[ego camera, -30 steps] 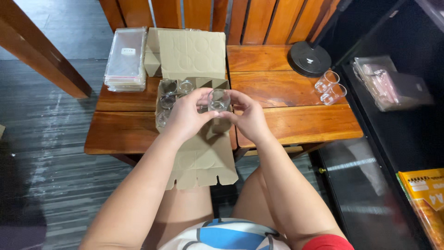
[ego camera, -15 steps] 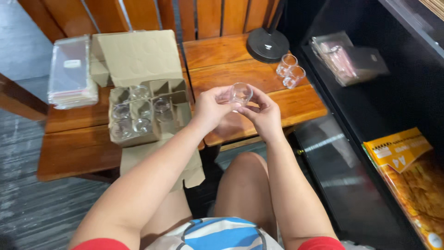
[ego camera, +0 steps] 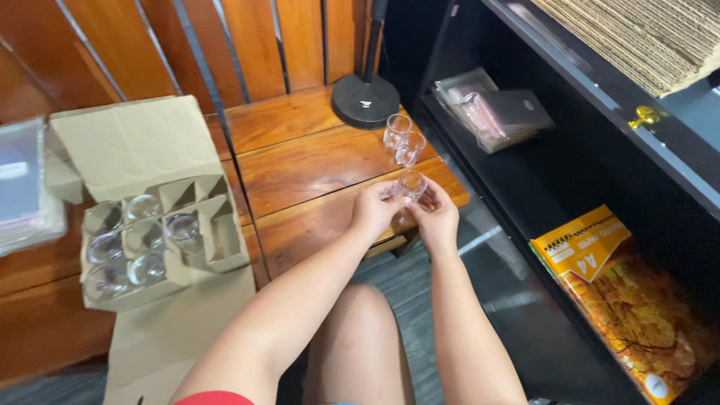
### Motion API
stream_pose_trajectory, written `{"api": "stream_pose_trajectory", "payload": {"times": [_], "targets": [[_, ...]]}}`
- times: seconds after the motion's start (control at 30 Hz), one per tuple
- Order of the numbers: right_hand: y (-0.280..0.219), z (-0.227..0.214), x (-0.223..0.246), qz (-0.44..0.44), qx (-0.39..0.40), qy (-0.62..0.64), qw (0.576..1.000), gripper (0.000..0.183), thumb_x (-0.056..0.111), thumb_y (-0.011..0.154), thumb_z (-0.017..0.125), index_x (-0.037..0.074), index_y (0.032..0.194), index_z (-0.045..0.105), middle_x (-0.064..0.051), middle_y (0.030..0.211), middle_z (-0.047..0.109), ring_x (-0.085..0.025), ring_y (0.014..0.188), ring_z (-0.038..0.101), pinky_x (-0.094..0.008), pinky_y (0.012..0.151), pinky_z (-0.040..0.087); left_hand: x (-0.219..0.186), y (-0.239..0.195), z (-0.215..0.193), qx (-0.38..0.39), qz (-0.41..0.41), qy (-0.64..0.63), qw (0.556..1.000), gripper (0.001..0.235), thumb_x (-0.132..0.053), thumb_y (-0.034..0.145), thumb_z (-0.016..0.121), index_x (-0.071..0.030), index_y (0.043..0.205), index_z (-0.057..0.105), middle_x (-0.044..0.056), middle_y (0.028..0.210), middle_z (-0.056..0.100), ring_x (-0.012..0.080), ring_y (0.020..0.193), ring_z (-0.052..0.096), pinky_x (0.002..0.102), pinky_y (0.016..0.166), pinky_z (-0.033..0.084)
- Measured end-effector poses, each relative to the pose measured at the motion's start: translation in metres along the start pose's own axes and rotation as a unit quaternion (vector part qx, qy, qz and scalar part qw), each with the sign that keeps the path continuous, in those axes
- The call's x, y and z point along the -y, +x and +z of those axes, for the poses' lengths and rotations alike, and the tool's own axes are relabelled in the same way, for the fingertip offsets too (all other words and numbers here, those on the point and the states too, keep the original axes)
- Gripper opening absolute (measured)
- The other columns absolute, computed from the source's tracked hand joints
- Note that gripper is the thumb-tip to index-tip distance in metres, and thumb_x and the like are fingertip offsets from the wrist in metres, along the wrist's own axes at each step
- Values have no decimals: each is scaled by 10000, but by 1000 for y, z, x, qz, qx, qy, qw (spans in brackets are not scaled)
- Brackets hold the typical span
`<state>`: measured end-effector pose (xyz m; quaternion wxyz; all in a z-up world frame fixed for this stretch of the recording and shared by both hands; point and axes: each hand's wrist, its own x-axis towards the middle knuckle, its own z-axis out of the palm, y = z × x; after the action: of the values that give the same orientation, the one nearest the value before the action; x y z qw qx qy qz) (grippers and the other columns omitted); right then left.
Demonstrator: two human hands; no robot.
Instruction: The person opens a cardboard box containing small clear glasses and removes them one by one. They place the glasses on a wooden bench and then transfer them to a nearby shelf.
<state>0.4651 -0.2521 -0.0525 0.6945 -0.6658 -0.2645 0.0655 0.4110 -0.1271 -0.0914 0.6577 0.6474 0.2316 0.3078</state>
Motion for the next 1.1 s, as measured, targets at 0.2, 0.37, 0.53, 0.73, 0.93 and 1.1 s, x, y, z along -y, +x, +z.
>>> {"api": "stream_pose_trajectory", "payload": {"times": [0.2, 0.37, 0.53, 0.73, 0.93, 1.1], "targets": [[42, -11, -30, 1, -26, -4, 1000, 685, -113, 771, 809, 67, 1406, 624, -115, 1290, 715, -164, 1118, 693, -254, 886, 619, 13, 37, 24, 30, 1, 40, 999, 666, -159, 689, 944, -98, 1310, 711, 196, 1157, 749, 275, 1063, 743, 349, 887, 621], [69, -12, -53, -10, -31, 11, 999, 718, -130, 737, 836, 59, 1396, 624, -115, 1269, 712, -165, 1093, 693, -273, 885, 627, 9, 43, 34, 41, -12, 9, 999, 750, -111, 685, 938, -6, 1365, 638, 294, 1320, 656, 379, 1216, 660, 434, 982, 577], [74, -17, -54, -3, -34, 9, 999, 716, -116, 719, 860, 82, 1374, 647, -91, 1236, 727, -139, 1061, 704, -255, 861, 631, 12, 45, 38, 51, -28, 0, 998, 790, -125, 677, 953, 12, 1378, 615, 285, 1372, 631, 370, 1260, 632, 433, 1004, 564], [73, -16, -56, 13, -38, 27, 999, 716, -116, 720, 865, 78, 1371, 638, -83, 1226, 715, -129, 1062, 677, -266, 906, 625, -1, 36, 33, 60, -34, -18, 997, 784, -57, 718, 911, 38, 1418, 570, 334, 1427, 569, 417, 1321, 577, 419, 1024, 564], [74, -14, -59, 13, -35, 8, 999, 710, -88, 746, 867, 74, 1392, 621, -94, 1242, 698, -140, 1094, 664, -281, 943, 607, -6, 35, 31, 73, -28, 2, 997, 760, -35, 765, 870, 44, 1445, 538, 339, 1459, 541, 420, 1350, 554, 424, 1048, 546], [72, -13, -52, 19, -28, -30, 999, 709, -32, 782, 876, 115, 1422, 609, -90, 1262, 699, -154, 1121, 664, -315, 980, 583, -4, 36, 32, 73, -24, 5, 997, 770, -52, 771, 869, 24, 1458, 531, 315, 1472, 546, 397, 1360, 556, 381, 1022, 558]]}}
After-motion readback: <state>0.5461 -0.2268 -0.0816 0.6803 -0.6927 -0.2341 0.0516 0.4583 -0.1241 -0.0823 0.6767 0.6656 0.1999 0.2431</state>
